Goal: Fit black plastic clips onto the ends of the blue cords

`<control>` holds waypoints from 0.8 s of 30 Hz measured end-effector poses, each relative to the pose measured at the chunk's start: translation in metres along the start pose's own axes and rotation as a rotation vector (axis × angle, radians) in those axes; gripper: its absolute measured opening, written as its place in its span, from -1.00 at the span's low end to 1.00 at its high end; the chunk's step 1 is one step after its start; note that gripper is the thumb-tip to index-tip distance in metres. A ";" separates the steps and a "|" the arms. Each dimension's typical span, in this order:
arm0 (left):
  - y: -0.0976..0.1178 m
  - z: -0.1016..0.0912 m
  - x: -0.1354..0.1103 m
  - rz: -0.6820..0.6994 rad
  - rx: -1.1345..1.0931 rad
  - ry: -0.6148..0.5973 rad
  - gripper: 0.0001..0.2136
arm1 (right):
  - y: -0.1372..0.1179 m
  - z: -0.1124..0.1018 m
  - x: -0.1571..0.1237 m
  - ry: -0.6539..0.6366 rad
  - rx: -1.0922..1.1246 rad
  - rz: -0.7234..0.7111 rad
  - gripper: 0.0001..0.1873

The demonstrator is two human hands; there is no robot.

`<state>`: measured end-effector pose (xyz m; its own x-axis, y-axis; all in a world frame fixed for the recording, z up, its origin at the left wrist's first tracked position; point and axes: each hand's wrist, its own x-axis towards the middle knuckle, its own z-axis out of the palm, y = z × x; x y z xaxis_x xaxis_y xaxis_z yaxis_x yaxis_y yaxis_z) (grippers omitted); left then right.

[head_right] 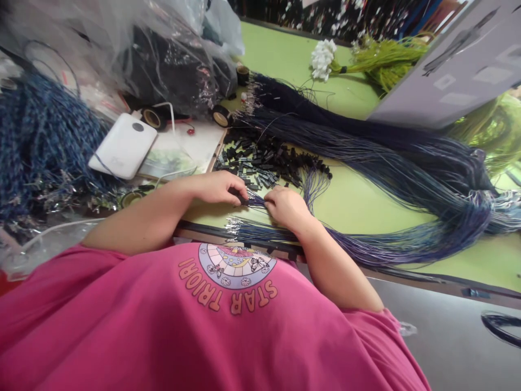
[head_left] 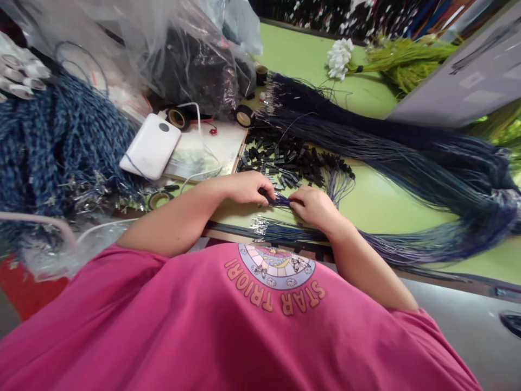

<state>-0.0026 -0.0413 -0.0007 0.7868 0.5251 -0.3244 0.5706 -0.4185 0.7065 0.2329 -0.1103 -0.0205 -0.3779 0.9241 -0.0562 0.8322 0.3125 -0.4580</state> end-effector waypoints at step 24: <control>0.001 0.003 -0.003 0.059 -0.154 0.019 -0.76 | -0.007 -0.002 -0.008 0.018 -0.272 -0.007 -0.71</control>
<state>-0.0034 -0.0457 -0.0013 0.8124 0.5175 -0.2688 0.4799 -0.3313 0.8124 0.2308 -0.1198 -0.0150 -0.3785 0.9249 -0.0369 0.9090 0.3639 -0.2031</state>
